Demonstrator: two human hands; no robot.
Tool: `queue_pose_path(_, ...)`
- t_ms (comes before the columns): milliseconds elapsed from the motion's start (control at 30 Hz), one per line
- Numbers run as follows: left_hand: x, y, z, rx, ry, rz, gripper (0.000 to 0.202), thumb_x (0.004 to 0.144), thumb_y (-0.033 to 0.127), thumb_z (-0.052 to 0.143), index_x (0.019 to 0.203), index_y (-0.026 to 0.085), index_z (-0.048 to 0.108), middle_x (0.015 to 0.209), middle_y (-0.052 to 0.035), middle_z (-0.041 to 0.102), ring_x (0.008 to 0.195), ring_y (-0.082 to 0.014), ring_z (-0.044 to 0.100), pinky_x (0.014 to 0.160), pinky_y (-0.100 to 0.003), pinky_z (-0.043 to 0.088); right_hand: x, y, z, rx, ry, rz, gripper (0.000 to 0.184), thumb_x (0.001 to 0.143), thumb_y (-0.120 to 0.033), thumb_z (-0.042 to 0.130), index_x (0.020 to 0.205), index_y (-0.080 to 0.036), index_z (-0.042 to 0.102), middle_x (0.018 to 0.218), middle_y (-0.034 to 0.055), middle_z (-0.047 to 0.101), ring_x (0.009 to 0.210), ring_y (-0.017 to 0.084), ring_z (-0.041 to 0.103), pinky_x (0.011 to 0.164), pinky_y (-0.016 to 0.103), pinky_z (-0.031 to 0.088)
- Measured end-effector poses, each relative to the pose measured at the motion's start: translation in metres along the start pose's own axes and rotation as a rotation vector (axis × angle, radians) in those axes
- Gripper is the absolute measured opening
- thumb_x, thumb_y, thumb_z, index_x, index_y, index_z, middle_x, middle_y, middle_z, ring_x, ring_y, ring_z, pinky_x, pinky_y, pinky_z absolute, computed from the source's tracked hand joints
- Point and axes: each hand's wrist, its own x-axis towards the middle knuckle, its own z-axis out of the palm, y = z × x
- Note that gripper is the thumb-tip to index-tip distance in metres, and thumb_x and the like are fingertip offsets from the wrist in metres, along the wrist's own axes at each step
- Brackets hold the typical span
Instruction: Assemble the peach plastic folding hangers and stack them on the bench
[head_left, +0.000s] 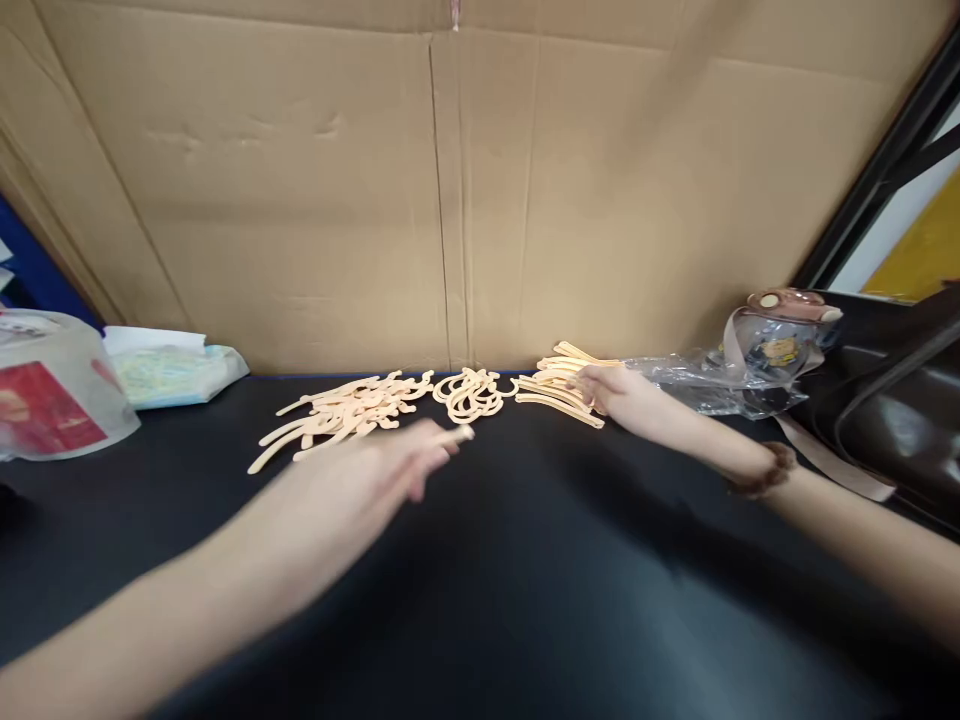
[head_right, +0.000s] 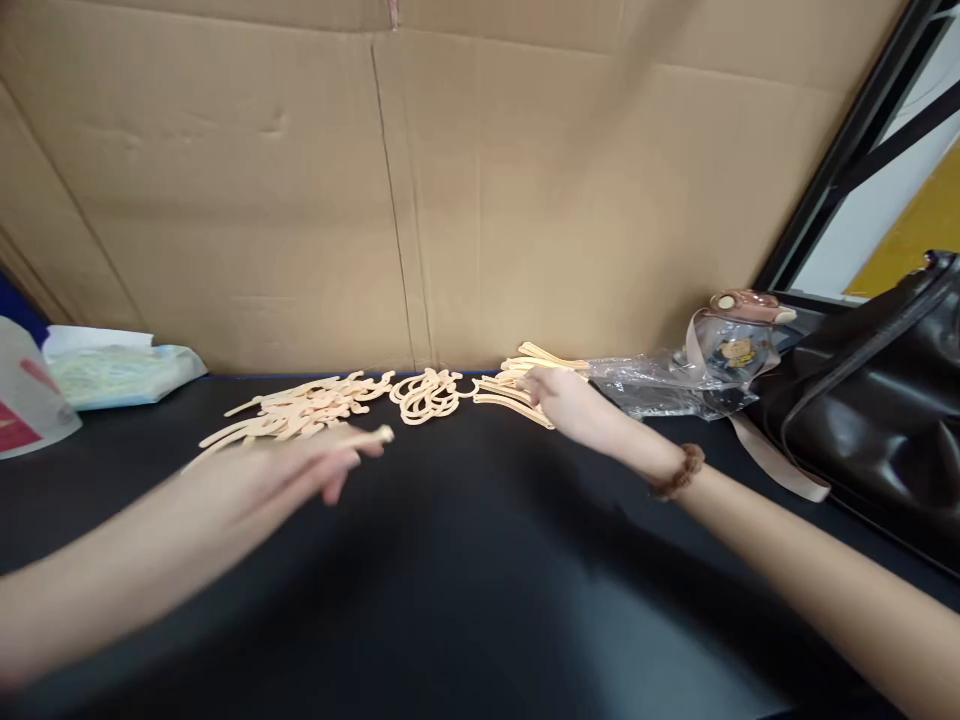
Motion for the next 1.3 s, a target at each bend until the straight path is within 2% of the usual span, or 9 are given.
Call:
queue_pose_path(100, 0.031, -0.029, -0.049, 0.777, 0.170, 0.263, 0.052, 0.087, 0.054, 0.035, 0.109, 0.020, 0.066, 0.104, -0.0132, 0.062, 0.103, -0.0348, 0.051, 0.092, -0.047, 0.040, 0.025, 0.034, 0.000, -0.141, 0.086, 0.032, 0.027, 0.091, -0.015, 0.035, 0.091, -0.013, 0.062, 0.090, 0.0127, 0.064, 0.081, 0.024, 0.061, 0.073, 0.036, 0.045)
queue_pose_path(200, 0.062, -0.065, -0.080, 0.996, 0.163, 0.295, 0.067, 0.092, 0.051, 0.018, 0.126, 0.009, 0.057, 0.118, -0.0190, 0.057, 0.106, -0.0358, 0.047, 0.096, -0.050, 0.037, 0.043, 0.046, 0.007, -0.147, 0.109, 0.011, 0.033, 0.091, -0.013, 0.034, 0.108, -0.010, 0.062, 0.104, 0.0160, 0.064, 0.095, 0.026, 0.062, 0.083, 0.037, 0.045)
queue_pose_path(333, 0.084, -0.098, -0.091, 1.020, 0.101, 0.302, 0.067, 0.094, 0.050, 0.013, 0.132, 0.011, 0.052, 0.135, -0.0175, 0.051, 0.123, -0.0349, 0.041, 0.104, -0.049, 0.031, 0.057, 0.042, 0.020, -0.121, 0.102, -0.036, 0.031, 0.093, -0.018, 0.037, 0.112, -0.014, 0.062, 0.113, 0.0099, 0.066, 0.104, 0.022, 0.061, 0.089, 0.032, 0.045)
queue_pose_path(500, 0.069, -0.102, -0.089, 0.947, 0.131, 0.171, 0.074, 0.090, 0.064, 0.022, 0.146, 0.017, 0.034, 0.151, -0.0120, 0.034, 0.138, -0.0335, 0.029, 0.111, -0.051, 0.023, 0.051, 0.038, 0.028, -0.152, 0.110, -0.071, 0.033, 0.097, -0.032, 0.036, 0.110, -0.018, 0.063, 0.113, 0.0085, 0.066, 0.107, 0.023, 0.060, 0.091, 0.036, 0.046)
queue_pose_path(600, 0.049, -0.106, -0.090, 0.963, 0.146, 0.127, 0.086, 0.078, 0.072, 0.047, 0.148, 0.026, 0.027, 0.154, -0.0109, 0.026, 0.138, -0.0423, 0.024, 0.109, -0.060, 0.021, 0.036, 0.037, 0.026, -0.244, 0.165, -0.017, 0.053, 0.092, -0.055, 0.039, 0.129, -0.018, 0.051, 0.125, 0.0137, 0.058, 0.117, 0.031, 0.052, 0.095, 0.046, 0.044)
queue_pose_path(767, 0.044, -0.119, -0.095, 0.952, 0.066, 0.036, 0.094, 0.076, 0.069, 0.054, 0.151, 0.033, 0.010, 0.157, -0.0113, 0.017, 0.141, -0.0428, 0.016, 0.108, -0.063, 0.020, 0.015, 0.038, 0.024, -0.250, 0.030, -0.006, 0.081, 0.078, -0.074, 0.048, 0.142, -0.028, 0.032, 0.145, 0.0121, 0.039, 0.130, 0.036, 0.040, 0.104, 0.054, 0.035)
queue_pose_path(967, 0.072, -0.117, -0.104, 0.856, -0.010, 0.130, 0.084, 0.079, 0.063, 0.054, 0.149, 0.030, 0.021, 0.155, -0.0064, 0.025, 0.141, -0.0351, 0.023, 0.112, -0.051, 0.021, 0.017, 0.051, 0.028, -0.181, -0.106, -0.114, 0.074, 0.085, -0.068, 0.043, 0.144, -0.026, 0.028, 0.147, 0.0124, 0.038, 0.136, 0.033, 0.034, 0.108, 0.052, 0.033)
queue_pose_path(1133, 0.085, -0.113, -0.107, 0.668, 0.068, 0.245, 0.071, 0.077, 0.058, 0.061, 0.141, 0.031, 0.043, 0.147, -0.0020, 0.042, 0.134, -0.0357, 0.037, 0.112, -0.045, 0.026, 0.025, 0.063, 0.025, -0.207, -0.098, -0.190, 0.069, 0.089, -0.064, 0.040, 0.145, -0.026, 0.030, 0.150, 0.0108, 0.034, 0.137, 0.032, 0.034, 0.109, 0.050, 0.033)
queue_pose_path(1300, 0.093, -0.114, -0.115, 0.846, -0.066, 0.220, 0.079, 0.080, 0.060, 0.057, 0.147, 0.029, 0.030, 0.153, -0.0015, 0.031, 0.139, -0.0328, 0.028, 0.114, -0.045, 0.021, 0.028, 0.067, 0.027, -0.326, -0.011, -0.195, 0.060, 0.091, -0.062, 0.035, 0.138, -0.025, 0.042, 0.144, 0.0114, 0.043, 0.128, 0.031, 0.044, 0.103, 0.050, 0.037)
